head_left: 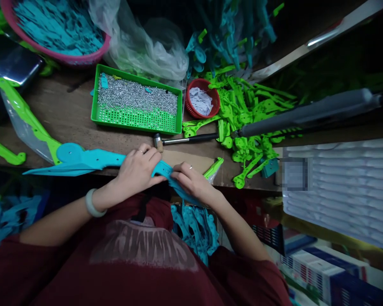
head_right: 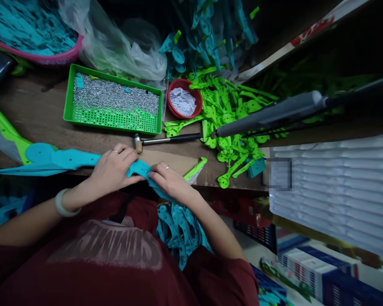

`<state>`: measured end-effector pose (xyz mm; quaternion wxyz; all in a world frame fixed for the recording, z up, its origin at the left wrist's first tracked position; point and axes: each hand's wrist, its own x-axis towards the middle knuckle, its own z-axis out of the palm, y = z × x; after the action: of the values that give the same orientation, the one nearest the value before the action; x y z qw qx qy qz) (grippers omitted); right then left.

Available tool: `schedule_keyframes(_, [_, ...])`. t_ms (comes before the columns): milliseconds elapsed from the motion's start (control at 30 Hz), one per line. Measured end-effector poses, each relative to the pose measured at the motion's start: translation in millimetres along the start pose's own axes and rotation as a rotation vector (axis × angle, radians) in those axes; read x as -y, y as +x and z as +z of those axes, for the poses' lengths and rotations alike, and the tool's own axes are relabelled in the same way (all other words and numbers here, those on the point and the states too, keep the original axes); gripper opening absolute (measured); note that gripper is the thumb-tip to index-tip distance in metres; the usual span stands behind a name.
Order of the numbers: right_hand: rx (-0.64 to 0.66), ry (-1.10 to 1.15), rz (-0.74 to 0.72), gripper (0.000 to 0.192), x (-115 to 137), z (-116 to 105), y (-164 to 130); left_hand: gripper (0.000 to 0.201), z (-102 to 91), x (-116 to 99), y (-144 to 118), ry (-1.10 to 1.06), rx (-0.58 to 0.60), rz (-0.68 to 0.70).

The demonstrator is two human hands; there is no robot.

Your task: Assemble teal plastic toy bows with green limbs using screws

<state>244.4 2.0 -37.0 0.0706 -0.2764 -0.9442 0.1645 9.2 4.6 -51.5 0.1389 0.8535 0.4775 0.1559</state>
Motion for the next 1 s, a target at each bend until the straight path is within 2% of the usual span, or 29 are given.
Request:
schedule_keyframes(233, [-0.027,0.016,0.011,0.02,1,5,-1,0.048,-2.8,1,2,0.006,0.032,-0.014])
schedule_keyframes(333, [-0.169,0.081,0.064,0.017,5,7,-4,0.043,-6.4,-4,-1,0.024,-0.001,0.003])
schedule_keyframes(400, [-0.323,0.093,0.143,0.018,14,7,-14,0.032,-5.6,-12,-5,0.093,-0.06,0.126])
schedule_keyframes(467, [-0.446,0.022,0.227,0.02,28,9,-32,0.027,0.2,-23,-7,0.188,-0.105,0.316])
schedule_keyframes(567, [-0.488,-0.193,0.293,0.019,50,21,-63,0.029,15.8,-40,-5,0.293,-0.082,0.515])
schedule_keyframes(667, [-0.507,-0.419,0.316,0.016,61,40,-85,0.031,23.6,-53,3,0.333,-0.043,0.568])
schedule_keyframes(733, [-0.572,-0.506,0.312,0.019,62,46,-90,0.033,16.1,-61,8,0.338,-0.029,0.542])
schedule_keyframes(800, [-0.658,-0.536,0.308,0.025,60,41,-89,0.034,-0.6,-69,13,0.341,-0.002,0.493])
schedule_keyframes(900, [-0.763,-0.502,0.364,0.032,57,16,-78,0.03,-28.8,-81,20,0.326,0.055,0.435])
schedule_keyframes(1000, [-0.784,-0.432,0.429,0.031,53,-12,-62,0.026,-43.5,-85,27,0.304,0.053,0.352])
